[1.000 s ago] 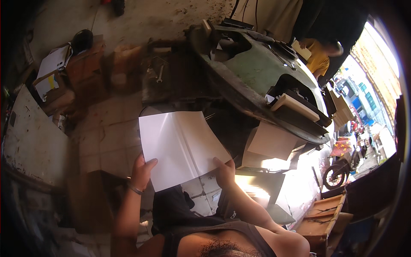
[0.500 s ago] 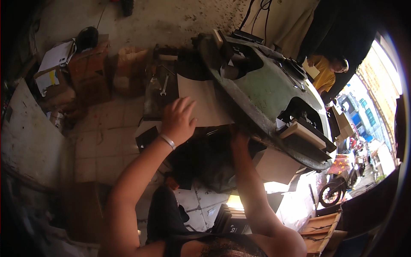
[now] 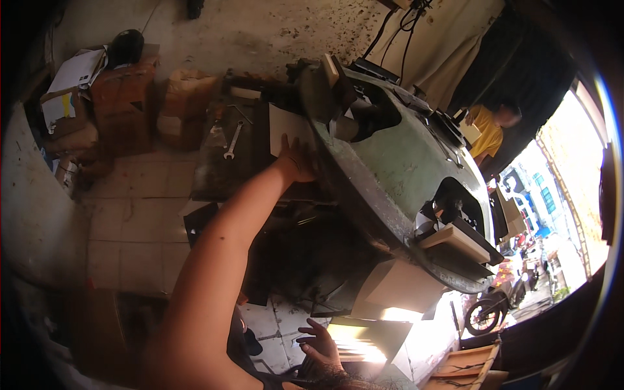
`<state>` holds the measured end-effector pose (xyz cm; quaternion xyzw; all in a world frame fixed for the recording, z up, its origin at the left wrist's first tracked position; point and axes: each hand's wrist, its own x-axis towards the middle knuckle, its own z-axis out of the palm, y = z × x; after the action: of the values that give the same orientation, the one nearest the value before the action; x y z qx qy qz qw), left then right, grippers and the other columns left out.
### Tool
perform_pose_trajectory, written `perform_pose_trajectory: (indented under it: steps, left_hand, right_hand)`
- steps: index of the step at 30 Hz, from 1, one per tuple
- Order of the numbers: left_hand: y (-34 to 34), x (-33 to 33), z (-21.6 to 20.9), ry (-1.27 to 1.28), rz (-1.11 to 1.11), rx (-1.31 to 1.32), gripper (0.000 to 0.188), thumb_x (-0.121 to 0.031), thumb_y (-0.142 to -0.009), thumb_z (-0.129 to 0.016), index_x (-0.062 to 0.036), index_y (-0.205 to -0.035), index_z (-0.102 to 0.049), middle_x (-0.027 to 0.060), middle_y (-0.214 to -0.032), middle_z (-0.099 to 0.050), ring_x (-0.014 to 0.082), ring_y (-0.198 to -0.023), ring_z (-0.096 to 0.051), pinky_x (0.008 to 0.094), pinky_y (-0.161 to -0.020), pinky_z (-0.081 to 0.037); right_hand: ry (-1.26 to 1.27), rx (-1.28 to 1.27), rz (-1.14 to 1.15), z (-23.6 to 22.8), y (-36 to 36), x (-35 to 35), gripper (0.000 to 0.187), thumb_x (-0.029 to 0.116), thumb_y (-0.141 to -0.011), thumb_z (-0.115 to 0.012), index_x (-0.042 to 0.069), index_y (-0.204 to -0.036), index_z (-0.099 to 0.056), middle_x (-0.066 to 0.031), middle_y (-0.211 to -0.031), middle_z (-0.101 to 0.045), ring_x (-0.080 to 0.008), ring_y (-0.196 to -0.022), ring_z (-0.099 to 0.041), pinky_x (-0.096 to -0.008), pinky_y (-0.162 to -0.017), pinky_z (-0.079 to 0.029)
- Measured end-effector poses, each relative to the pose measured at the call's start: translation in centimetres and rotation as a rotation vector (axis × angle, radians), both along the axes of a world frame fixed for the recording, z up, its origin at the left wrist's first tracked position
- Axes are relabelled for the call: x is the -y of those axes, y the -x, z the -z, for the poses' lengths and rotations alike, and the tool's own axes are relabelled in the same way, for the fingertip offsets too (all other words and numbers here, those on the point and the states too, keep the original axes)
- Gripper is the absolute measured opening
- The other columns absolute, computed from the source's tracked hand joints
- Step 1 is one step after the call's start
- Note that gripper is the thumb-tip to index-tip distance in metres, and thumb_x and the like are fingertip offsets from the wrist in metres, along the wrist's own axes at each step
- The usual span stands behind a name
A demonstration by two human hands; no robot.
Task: The person takes printed booklets from a machine and stacks them together onto a pile by hand.
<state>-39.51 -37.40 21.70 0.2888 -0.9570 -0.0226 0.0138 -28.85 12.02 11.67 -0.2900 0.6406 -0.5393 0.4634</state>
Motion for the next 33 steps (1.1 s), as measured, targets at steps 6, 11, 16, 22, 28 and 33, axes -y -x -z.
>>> perform_pose_trajectory:
  steps: [6, 11, 16, 22, 28, 33]
  left_hand:
    - [2.5, 3.3, -1.0, -0.007, -0.025, 0.026, 0.090, -0.070, -0.092, -0.047, -0.0183, -0.164, -0.031, 0.0118, -0.172, -0.021, 0.0386, -0.159, -0.011, 0.0723, -0.122, -0.003]
    - [1.7, 2.3, -0.3, -0.052, -0.030, 0.040, 0.091, -0.064, -0.091, -0.055, -0.0158, -0.164, -0.028, 0.0107, -0.172, -0.019, 0.0376, -0.159, -0.010, 0.0763, -0.120, -0.009]
    - [2.0, 2.0, -1.9, -0.144, 0.006, 0.111, 0.087, -0.062, -0.091, -0.054, -0.0199, -0.163, -0.031, 0.0094, -0.174, -0.012, 0.0371, -0.160, -0.006, 0.0811, -0.116, -0.011]
    - [1.5, 0.6, -1.7, -0.131, 0.007, 0.072, 0.085, -0.068, -0.093, -0.045, -0.0232, -0.164, -0.031, 0.0107, -0.173, -0.014, 0.0369, -0.160, -0.007, 0.0806, -0.116, -0.007]
    - [-1.2, 0.9, -2.5, -0.186, -0.037, -0.006, 0.093, -0.077, -0.090, -0.045, -0.0265, -0.165, -0.027, 0.0142, -0.172, -0.016, 0.0393, -0.159, -0.010, 0.0785, -0.117, -0.008]
    - [-2.7, 1.8, -1.4, -0.045, -0.157, -0.120, 0.101, -0.086, -0.086, -0.041, -0.0253, -0.165, -0.027, 0.0165, -0.170, -0.023, 0.0420, -0.158, -0.015, 0.0745, -0.119, -0.005]
  right_hand:
    - [-0.025, -0.039, 0.084, -1.8, 0.5, -1.4, 0.082, 0.023, -0.092, -0.079, 0.003, -0.158, -0.034, -0.0206, -0.142, -0.057, -0.0287, -0.122, -0.064, -0.0438, -0.106, -0.047]
    - [-0.042, -0.125, 0.073, -0.2, 2.5, -1.8, 0.075, 0.016, -0.093, -0.076, 0.005, -0.157, -0.037, -0.0168, -0.142, -0.060, -0.0254, -0.120, -0.066, -0.0403, -0.102, -0.053]
    - [-0.068, -0.178, 0.068, -0.8, 2.7, -1.8, 0.075, 0.016, -0.093, -0.076, 0.005, -0.156, -0.038, -0.0172, -0.141, -0.061, -0.0255, -0.117, -0.067, -0.0404, -0.099, -0.055]
    - [-0.082, -0.243, 0.127, -0.5, 3.1, -2.0, 0.076, 0.014, -0.091, -0.076, 0.005, -0.156, -0.039, -0.0179, -0.139, -0.062, -0.0256, -0.113, -0.069, -0.0406, -0.097, -0.055]
    - [-0.071, -0.287, 0.149, -1.3, 3.9, -2.2, 0.077, 0.019, -0.091, -0.078, 0.005, -0.156, -0.039, -0.0185, -0.139, -0.061, -0.0260, -0.114, -0.068, -0.0408, -0.096, -0.056]
    - [-0.060, -0.438, 0.133, -2.4, 4.3, -2.3, 0.076, 0.019, -0.089, -0.078, 0.006, -0.155, -0.042, -0.0190, -0.140, -0.061, -0.0272, -0.117, -0.066, -0.0409, -0.096, -0.056]
